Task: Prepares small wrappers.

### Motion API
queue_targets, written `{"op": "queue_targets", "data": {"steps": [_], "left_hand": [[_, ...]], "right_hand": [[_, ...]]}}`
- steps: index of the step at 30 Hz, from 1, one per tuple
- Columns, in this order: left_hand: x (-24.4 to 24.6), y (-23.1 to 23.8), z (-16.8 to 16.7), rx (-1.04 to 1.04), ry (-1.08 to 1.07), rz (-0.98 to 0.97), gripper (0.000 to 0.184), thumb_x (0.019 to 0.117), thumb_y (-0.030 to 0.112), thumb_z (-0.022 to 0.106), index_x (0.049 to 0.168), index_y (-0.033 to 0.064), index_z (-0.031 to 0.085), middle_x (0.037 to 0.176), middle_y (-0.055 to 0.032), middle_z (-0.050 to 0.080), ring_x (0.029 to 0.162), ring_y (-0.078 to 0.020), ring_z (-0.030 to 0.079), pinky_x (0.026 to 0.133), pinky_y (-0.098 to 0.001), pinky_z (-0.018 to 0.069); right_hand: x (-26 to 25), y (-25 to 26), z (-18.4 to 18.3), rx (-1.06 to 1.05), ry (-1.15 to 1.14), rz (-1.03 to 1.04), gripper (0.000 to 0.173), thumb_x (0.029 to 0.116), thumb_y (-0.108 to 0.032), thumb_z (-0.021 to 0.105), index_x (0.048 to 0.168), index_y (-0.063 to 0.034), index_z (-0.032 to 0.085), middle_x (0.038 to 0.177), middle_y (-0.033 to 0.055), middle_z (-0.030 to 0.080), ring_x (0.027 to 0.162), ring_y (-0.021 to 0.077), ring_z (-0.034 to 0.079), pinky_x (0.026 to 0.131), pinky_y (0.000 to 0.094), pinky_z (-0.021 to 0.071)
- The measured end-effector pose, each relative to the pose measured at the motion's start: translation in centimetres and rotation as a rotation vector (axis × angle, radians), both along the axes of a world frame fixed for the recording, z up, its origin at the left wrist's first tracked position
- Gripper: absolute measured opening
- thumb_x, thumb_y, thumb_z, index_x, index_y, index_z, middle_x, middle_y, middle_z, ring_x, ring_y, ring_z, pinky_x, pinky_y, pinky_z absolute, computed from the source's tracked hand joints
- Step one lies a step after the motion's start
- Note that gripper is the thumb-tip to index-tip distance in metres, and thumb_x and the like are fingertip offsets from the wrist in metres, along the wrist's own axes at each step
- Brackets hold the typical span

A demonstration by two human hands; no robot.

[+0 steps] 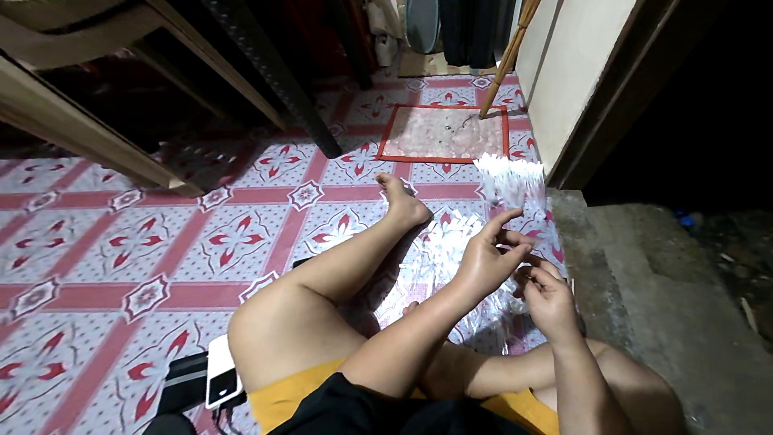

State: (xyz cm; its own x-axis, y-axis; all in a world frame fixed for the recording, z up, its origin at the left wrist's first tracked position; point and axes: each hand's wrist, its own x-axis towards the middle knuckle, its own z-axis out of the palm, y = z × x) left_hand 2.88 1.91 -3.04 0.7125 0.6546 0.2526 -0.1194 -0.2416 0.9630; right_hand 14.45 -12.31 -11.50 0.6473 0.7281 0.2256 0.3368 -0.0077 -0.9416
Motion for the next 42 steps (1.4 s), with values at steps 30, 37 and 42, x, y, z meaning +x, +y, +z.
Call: {"op": "queue_targets", "data": {"steps": [30, 37, 42], "left_hand": [[-0.8, 0.0, 0.9, 0.093, 0.024, -0.014, 0.069, 0.0914, 0.017, 0.079, 0.151, 0.0143, 0.045, 0.092, -0.001, 0.077, 0.078, -0.0135, 0.074, 0.079, -0.0338, 0.064], [0.8, -0.7, -2.8, 0.125, 0.006, -0.103, 0.066, 0.0951, 0.024, 0.076, 0.153, 0.0185, 0.044, 0.099, 0.0011, 0.076, 0.084, -0.0122, 0.073, 0.084, -0.034, 0.0639], [1.4, -1.5, -4.0, 0.104, -0.025, -0.167, 0.066, 0.0946, 0.022, 0.076, 0.152, 0.0171, 0.044, 0.102, -0.0002, 0.076, 0.086, -0.0129, 0.074, 0.083, -0.0332, 0.064]], "right_hand": [[2.1, -1.1, 0.8, 0.086, -0.067, 0.025, 0.008, 0.0927, -0.015, 0.073, 0.098, -0.0191, 0.077, 0.127, 0.0039, 0.062, 0.109, 0.0164, 0.065, 0.084, 0.0299, 0.0619], [3.0, -1.4, 2.7, 0.474, 0.207, 0.137, 0.007, 0.0884, -0.008, 0.076, 0.095, -0.0062, 0.077, 0.128, 0.015, 0.062, 0.117, 0.0276, 0.062, 0.098, 0.0388, 0.0571], [3.1, -1.3, 2.1, 0.497, 0.241, 0.111, 0.008, 0.0937, -0.005, 0.069, 0.099, -0.0012, 0.073, 0.116, 0.013, 0.067, 0.106, 0.0236, 0.066, 0.09, 0.0355, 0.0587]]}}
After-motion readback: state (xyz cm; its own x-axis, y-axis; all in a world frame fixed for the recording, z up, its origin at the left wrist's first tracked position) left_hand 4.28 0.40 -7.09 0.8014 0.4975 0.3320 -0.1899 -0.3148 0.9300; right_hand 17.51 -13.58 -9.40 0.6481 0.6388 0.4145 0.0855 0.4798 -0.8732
